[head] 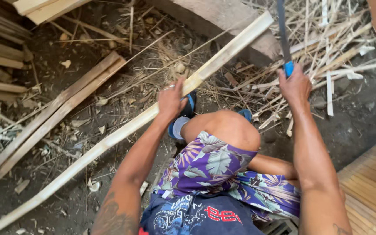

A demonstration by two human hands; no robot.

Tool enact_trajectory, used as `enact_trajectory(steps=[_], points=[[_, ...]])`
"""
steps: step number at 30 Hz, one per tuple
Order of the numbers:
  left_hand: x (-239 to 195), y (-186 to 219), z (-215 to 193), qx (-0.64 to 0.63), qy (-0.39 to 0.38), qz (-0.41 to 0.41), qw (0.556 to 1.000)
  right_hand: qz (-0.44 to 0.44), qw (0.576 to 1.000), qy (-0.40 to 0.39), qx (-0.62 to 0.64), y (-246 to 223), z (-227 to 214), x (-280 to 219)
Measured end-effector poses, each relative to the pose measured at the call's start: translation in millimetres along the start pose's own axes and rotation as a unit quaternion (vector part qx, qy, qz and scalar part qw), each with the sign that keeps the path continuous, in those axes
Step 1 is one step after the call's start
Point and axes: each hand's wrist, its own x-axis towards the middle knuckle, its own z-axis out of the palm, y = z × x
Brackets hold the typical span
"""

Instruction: The person sits on the ground and uses a hand saw to shave thin strips off a long piece of light-colored wood. They repeatedly pull the saw along the length of the wood to create shavings, which accumulate on the ground.

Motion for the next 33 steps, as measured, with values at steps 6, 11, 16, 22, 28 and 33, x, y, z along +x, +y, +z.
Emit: enact_trajectory(steps=[6,11,16,22,28,33], points=[[30,11,33,-0.035,0.086,0.013,0.996,-0.075,0.994,0.004,-0.074,-7,49,10],[30,6,-10,-0.111,-0.042,0.01,0.993,-0.059,0.997,-0.002,-0.04,-14,58,20],[30,9,-36,-0.112,-0.054,0.008,0.992,-0.064,0.996,-0.017,-0.054,-29,40,6],[12,-47,-35,-0.086,-0.152,-0.019,0.984,-0.079,0.993,-0.057,-0.062,-51,65,-15],[-63,-189,-98,0.063,-0.183,-0.16,0.968,-0.134,0.97,-0.165,-0.121,-128,113,-38],[-119,-296,-136,0.194,-0.144,-0.333,0.911,-0.223,0.968,-0.113,-0.02,-179,126,-65]])
